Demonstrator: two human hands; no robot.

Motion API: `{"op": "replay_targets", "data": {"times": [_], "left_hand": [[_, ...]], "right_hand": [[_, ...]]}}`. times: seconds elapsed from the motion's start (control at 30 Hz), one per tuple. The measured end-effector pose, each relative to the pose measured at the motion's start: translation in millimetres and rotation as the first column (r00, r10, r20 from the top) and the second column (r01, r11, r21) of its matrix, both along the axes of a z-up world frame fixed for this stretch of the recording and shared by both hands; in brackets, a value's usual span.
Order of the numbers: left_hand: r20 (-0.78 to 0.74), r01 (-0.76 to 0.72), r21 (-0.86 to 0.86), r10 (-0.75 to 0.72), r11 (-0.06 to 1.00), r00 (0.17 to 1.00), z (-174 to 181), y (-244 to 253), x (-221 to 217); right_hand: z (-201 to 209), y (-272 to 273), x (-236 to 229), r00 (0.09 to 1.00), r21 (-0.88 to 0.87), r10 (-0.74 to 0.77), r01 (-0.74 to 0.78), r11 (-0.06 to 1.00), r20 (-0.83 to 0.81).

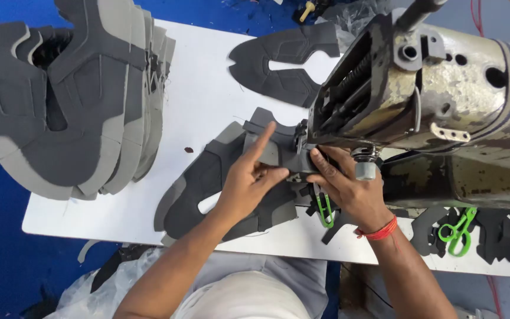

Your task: The person uses a sewing machine to stitch grey and black shoe parts. They guide the material under the needle, trim excess threads with scissors, and stack the finished pieces on the table.

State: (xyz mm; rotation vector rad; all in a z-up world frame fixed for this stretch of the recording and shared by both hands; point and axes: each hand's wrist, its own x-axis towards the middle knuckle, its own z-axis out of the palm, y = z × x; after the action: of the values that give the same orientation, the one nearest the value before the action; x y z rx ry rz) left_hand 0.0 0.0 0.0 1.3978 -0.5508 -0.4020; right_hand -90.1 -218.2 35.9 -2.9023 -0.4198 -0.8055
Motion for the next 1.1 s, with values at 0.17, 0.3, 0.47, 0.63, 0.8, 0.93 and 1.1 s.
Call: {"op": "replay_targets", "data": {"times": [0.17,0.3,0.47,0.63,0.8,0.93,1.1], "left_hand": [[-0.009,-0.008,-0.030,0.008,1.000,1.000,-9.6,-11.8,7.3],[-0.161,-0.089,0.311,0.144,0.946,0.976,8.0,-18.7,6.8],[-0.169,-0.020,0.071,0.032,0.997,0.985,-12.4,-15.3,12.5],[-0.089,0.057,-0.071,-0.063,0.996,0.994,-12.6,-10.4,14.6],[-0.033,0.021,0.208,-0.015,0.978,0.999,8.8,-10.3,13.0],[-0.102,0.052,0.186,-0.033,0.981,0.994,8.9,-10.1,17.4],[-0.175,0.089,0.117,-0.068,0.989,0.982,7.2,-10.0,23.1]], "right_hand": [[4.5,3.9,0.1,1.000,0.022,-0.014,0.014,1.000,-0.005],[6.9,9.6,2.6,1.000,0.115,-0.017,0.015,0.993,0.023],[6.7,10.0,3.0,1.000,0.208,0.002,-0.003,0.978,0.007],[1.8,12.0,3.4,1.000,0.246,0.000,-0.006,0.969,0.027],[2.7,14.5,2.7,0.998,0.166,-0.060,0.057,0.985,0.012],[3.6,15.1,2.9,0.998,0.117,-0.056,0.052,0.992,0.032],[4.7,16.2,2.8,0.997,0.096,-0.069,0.066,0.993,0.023]]}}
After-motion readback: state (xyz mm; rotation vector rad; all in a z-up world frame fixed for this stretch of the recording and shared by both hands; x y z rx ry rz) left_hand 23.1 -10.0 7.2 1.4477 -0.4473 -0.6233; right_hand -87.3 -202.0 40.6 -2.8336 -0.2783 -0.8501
